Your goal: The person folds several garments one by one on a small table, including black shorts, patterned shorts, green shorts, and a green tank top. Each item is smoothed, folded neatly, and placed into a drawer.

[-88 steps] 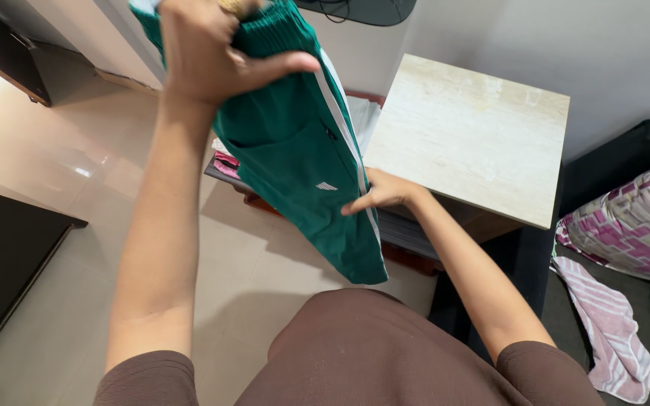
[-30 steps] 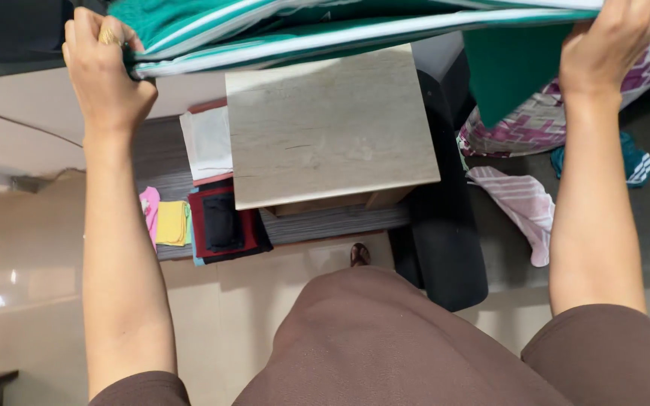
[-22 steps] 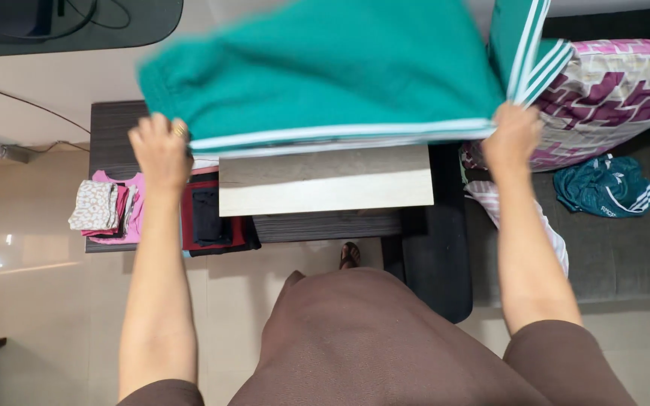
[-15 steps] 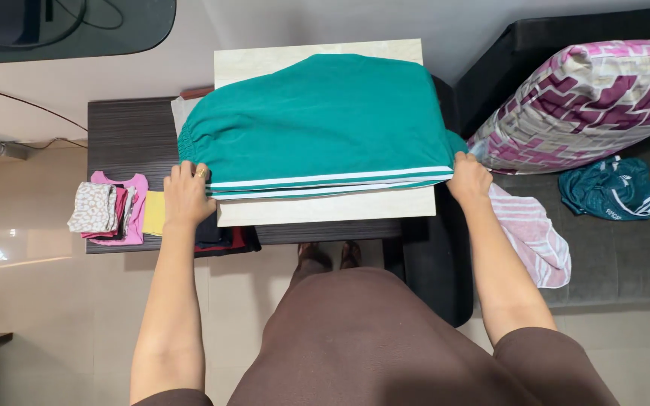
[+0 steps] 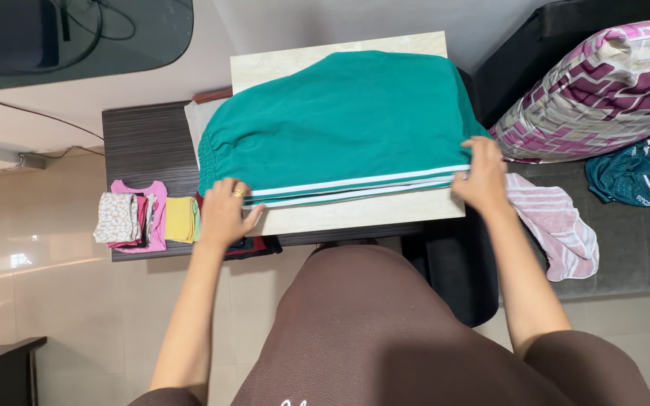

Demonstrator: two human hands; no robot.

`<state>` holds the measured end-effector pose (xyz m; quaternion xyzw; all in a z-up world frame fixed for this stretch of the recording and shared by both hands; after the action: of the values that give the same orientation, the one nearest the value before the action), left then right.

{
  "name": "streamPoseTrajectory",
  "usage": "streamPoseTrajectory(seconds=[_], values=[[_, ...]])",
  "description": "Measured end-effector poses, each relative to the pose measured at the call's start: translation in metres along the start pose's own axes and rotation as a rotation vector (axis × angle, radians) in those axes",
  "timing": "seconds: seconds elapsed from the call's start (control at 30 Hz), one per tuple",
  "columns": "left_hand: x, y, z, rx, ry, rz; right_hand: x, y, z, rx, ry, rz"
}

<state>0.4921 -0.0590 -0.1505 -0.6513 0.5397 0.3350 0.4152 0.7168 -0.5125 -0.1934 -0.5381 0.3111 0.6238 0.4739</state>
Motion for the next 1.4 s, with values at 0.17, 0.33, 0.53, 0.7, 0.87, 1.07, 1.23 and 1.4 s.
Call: streamPoseTrajectory(seconds=[0.17, 0.33, 0.53, 0.7, 0.87, 1.07, 1.23, 1.4], values=[[0.023, -0.018, -0.029, 0.22, -0.154, -0.068, 0.008, 0.021, 0.137, -0.377, -0.1, -0.021], [0.02, -0.013, -0.025, 0.308, -0.109, -0.09, 0.029, 0.02, 0.167, -0.434, 0.029, 0.03], [0.01, 0.006, -0.032, 0.377, -0.049, -0.12, 0.03, 0.039, 0.154, -0.468, -0.017, -0.113], [0.021, 0.012, -0.043, 0.323, 0.078, 0.006, 0.037, 0.055, 0.156, -0.41, 0.041, -0.017], [0.049, -0.031, -0.038, 0.1, 0.056, 0.086, 0.044, 0.042, 0.157, -0.233, -0.026, 0.073], [0.109, -0.088, -0.09, 0.204, 0.139, 0.069, 0.059, 0.013, 0.195, -0.256, -0.056, 0.082], [0.144, -0.097, -0.081, 0.06, 0.131, 0.257, 0.058, 0.011, 0.16, -0.155, 0.084, 0.082], [0.15, -0.096, -0.075, 0.067, 0.127, 0.274, 0.071, 0.021, 0.062, 0.222, 0.238, 0.083]])
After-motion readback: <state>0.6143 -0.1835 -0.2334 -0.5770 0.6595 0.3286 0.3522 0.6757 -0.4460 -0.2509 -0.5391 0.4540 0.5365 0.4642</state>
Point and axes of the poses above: each hand's wrist, its own y-axis away from the middle knuckle, its own x-axis out of the palm, z = x × y, the point moved 8 cm from there along -y, towards the middle knuckle, and after that the axes turned 11 degrees about y, right-handed, at the moved point
